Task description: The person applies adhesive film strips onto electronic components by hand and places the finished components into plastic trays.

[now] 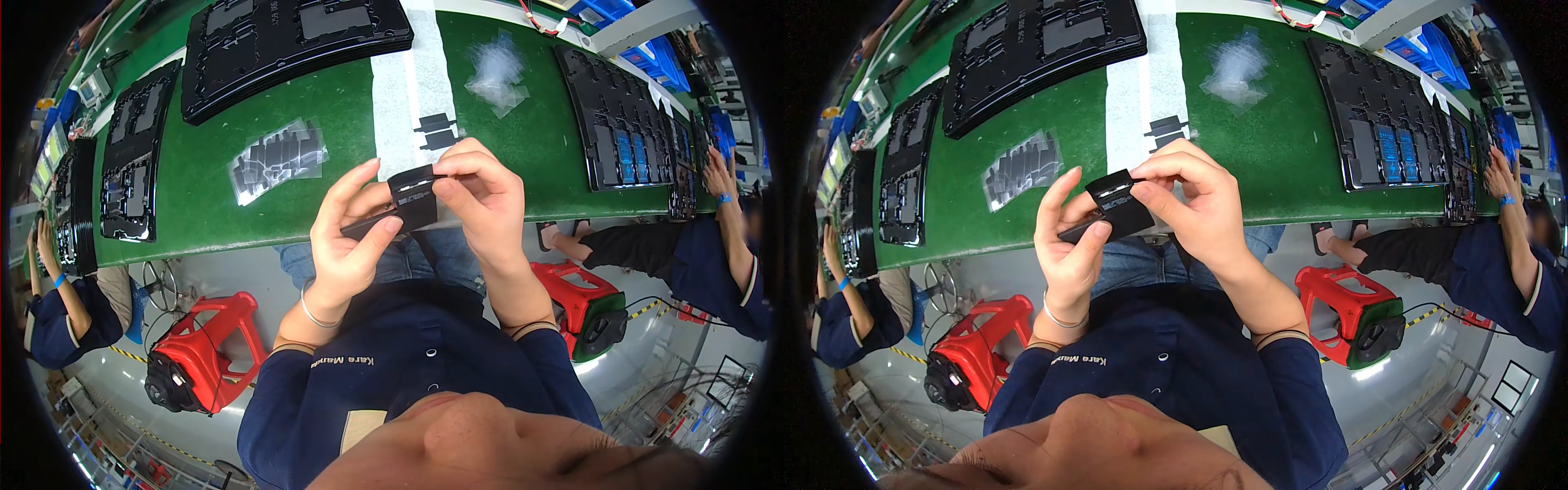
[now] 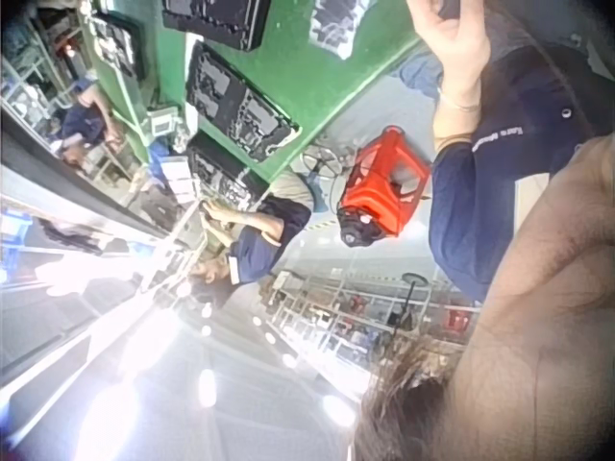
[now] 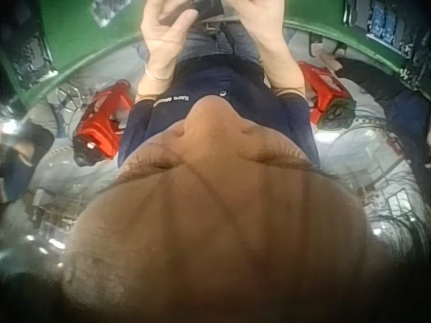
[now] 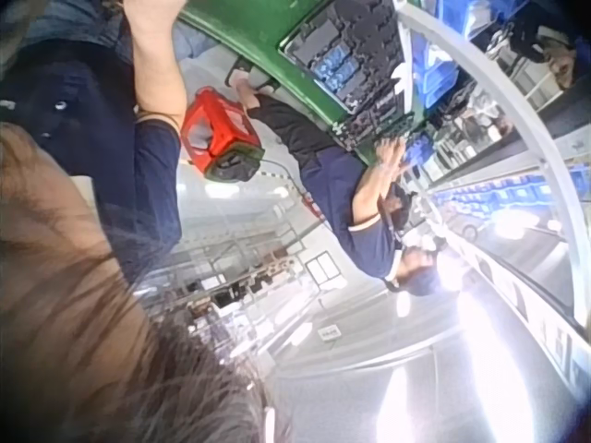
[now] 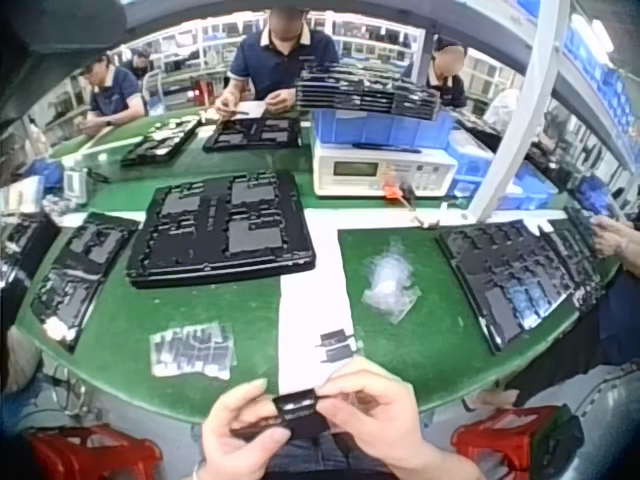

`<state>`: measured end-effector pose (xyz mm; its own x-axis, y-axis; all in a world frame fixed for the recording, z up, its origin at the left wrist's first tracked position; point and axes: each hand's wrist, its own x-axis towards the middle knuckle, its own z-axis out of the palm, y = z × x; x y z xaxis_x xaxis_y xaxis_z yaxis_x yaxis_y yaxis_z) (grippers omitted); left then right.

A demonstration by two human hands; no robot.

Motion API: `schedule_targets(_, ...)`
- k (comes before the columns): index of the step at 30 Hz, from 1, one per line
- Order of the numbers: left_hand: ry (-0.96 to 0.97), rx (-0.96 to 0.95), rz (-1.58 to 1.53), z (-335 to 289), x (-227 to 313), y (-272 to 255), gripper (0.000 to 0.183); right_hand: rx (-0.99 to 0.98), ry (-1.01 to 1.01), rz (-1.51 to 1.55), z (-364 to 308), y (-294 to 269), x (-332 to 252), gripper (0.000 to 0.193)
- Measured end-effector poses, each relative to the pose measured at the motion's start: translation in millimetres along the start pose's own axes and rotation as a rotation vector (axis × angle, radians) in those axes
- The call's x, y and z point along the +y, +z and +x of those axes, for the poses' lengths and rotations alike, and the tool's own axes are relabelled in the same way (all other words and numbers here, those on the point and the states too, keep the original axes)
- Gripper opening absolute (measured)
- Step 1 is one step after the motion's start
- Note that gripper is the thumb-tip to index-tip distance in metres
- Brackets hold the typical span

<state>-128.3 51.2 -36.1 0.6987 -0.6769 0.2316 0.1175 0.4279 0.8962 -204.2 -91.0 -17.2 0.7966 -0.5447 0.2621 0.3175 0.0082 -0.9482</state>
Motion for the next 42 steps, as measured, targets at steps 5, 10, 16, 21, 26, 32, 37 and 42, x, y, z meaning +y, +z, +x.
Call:
schedule_targets(5,0.33,-0.06,0.372,-1.5,-5.6,3.9,0.05,0.081,-0.255,-0.283,-5.6,5.9,4.0,0.018)
schedule_targets(10,0.448,-0.06,0.727,-2.0,-4.4,14.7,0.057,0.136,-0.72,-0.821,-12.6,13.2,17.5,0.054)
schedule_targets(16,0.134,0.037,0.439,-4.0,-8.8,5.2,0.059,-0.007,-0.375,-0.475,-7.2,4.7,10.3,0.052)
schedule_targets(21,-0.034,-0.092,0.191,3.3,-1.6,-4.7,0.056,-0.088,0.014,-0.036,3.6,-8.5,7.6,0.01)
schedule_targets(26,-0.056,-0.144,0.111,11.8,4.9,-3.1,0.058,-0.162,0.134,0.035,3.3,-10.7,8.4,0.007)
schedule_targets(32,-0.067,-0.117,-0.031,15.7,7.4,-4.1,0.06,-0.165,-0.009,-0.111,0.4,-9.5,10.1,0.006)
schedule_targets(37,-0.089,-0.027,0.034,7.9,-1.4,-9.6,0.03,0.03,0.089,0.235,-5.7,3.2,6.6,0.006)
schedule_targets(42,-0.148,-0.024,-0.011,5.4,1.9,-10.2,0.018,-0.157,-0.009,0.086,-1.1,-4.3,8.2,0.015)
